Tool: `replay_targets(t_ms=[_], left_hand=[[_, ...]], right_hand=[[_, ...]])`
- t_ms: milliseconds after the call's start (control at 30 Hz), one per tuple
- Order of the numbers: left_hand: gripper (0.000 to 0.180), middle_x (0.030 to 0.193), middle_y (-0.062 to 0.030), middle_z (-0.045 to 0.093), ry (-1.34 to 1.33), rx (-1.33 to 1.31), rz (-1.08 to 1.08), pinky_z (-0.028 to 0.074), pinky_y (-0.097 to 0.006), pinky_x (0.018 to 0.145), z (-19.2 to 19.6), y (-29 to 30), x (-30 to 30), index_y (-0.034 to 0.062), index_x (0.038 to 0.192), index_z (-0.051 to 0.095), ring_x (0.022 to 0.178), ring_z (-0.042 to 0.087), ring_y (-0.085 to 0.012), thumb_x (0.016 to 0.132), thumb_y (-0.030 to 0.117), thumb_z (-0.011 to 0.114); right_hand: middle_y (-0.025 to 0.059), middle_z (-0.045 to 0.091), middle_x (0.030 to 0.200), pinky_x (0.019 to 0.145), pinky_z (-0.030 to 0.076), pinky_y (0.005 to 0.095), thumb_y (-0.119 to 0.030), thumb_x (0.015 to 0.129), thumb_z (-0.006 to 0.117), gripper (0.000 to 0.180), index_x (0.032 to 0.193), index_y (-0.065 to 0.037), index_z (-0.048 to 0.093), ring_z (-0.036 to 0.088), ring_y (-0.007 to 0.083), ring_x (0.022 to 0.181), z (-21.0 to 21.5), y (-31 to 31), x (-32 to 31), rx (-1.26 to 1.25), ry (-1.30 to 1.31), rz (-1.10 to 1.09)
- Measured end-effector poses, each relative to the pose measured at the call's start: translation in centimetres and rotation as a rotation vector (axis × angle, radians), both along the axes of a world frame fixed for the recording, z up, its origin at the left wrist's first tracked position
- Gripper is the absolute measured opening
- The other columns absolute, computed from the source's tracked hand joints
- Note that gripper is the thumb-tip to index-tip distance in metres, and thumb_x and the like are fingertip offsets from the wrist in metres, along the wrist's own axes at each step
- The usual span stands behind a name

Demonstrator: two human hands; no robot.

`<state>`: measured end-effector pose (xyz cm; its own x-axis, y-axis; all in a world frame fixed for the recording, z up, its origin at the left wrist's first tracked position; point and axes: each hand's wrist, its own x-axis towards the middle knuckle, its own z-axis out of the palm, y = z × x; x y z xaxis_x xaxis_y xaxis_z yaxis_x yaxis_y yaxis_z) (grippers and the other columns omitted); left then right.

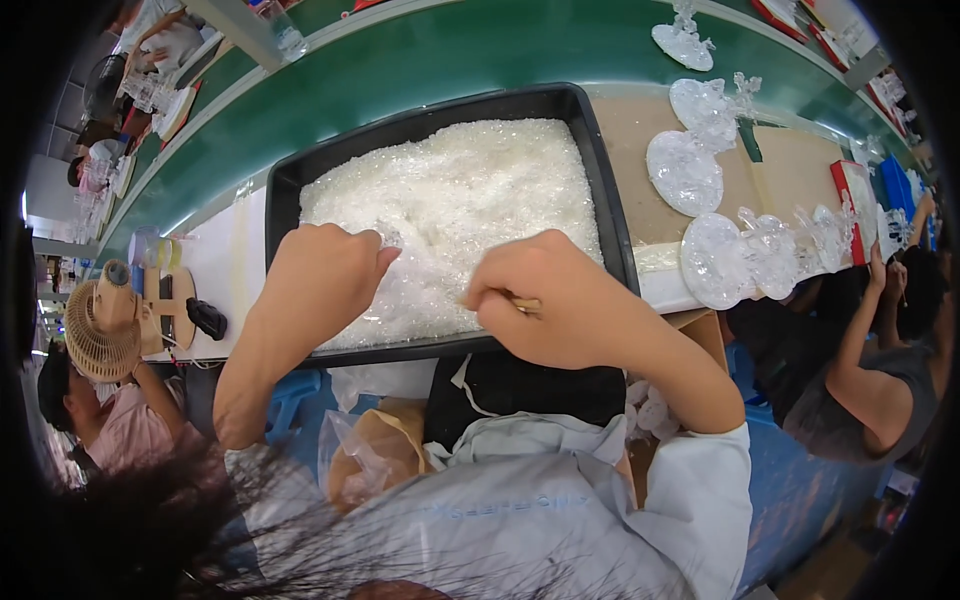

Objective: Applying decorative white beads to clear plastic lamp fixture components using a small brush.

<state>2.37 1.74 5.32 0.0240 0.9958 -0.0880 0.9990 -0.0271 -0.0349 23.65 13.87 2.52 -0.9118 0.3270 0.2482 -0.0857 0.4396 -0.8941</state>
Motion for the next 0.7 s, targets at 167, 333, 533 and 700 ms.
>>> replay_targets(t_ms=[167, 333, 533, 700], left_hand=[[0.032, 0.059, -0.017, 0.062, 0.025, 0.023, 0.104, 0.052, -0.042, 0.053, -0.4, 0.2, 0.4, 0.0018, 0.067, 0.065, 0.057, 0.064, -0.0347, 0.091, 0.021, 0.06], [0.024, 0.06, -0.0163, 0.061, -0.06, 0.07, 0.114, 0.049, -0.044, 0.052, 0.1, 1.1, 0.9, 0.0016, 0.104, 0.057, 0.058, 0.064, -0.0353, 0.091, 0.022, 0.059], [0.03, 0.061, -0.0165, 0.06, -0.164, 0.053, -0.056, 0.046, -0.047, 0.054, 2.0, -0.4, -0.9, 0.0033, 0.111, 0.053, 0.061, 0.061, -0.0377, 0.09, 0.023, 0.062], [0.024, 0.061, -0.0171, 0.06, -0.117, 0.094, 0.0, 0.047, -0.046, 0.056, 1.2, -0.7, -0.7, 0.0013, 0.097, 0.059, 0.062, 0.062, -0.0377, 0.089, 0.024, 0.063]], right_hand=[[0.0159, 0.067, 0.083, 0.066, 0.052, 0.0359, 0.003, 0.077, 0.052, 0.015, 0.085, 0.002, 0.065, 0.066, 0.0314, 0.073, -0.5, 0.5, -0.2, 0.196, -0.391, 0.139], [0.0161, 0.067, 0.085, 0.067, 0.052, 0.0351, 0.002, 0.077, 0.053, 0.016, 0.088, 0.002, 0.065, 0.065, 0.0303, 0.074, -0.9, -0.6, -1.7, 0.068, 0.001, 0.096], [0.0153, 0.067, 0.085, 0.067, 0.052, 0.0334, 0.001, 0.078, 0.055, 0.015, 0.088, 0.001, 0.066, 0.065, 0.0283, 0.073, -0.2, 0.6, 0.0, 0.049, -0.246, 0.141], [0.0148, 0.067, 0.085, 0.068, 0.052, 0.0321, 0.001, 0.08, 0.055, 0.016, 0.091, 0.002, 0.065, 0.066, 0.027, 0.074, -0.9, -0.9, -1.6, 0.064, -0.081, 0.195]])
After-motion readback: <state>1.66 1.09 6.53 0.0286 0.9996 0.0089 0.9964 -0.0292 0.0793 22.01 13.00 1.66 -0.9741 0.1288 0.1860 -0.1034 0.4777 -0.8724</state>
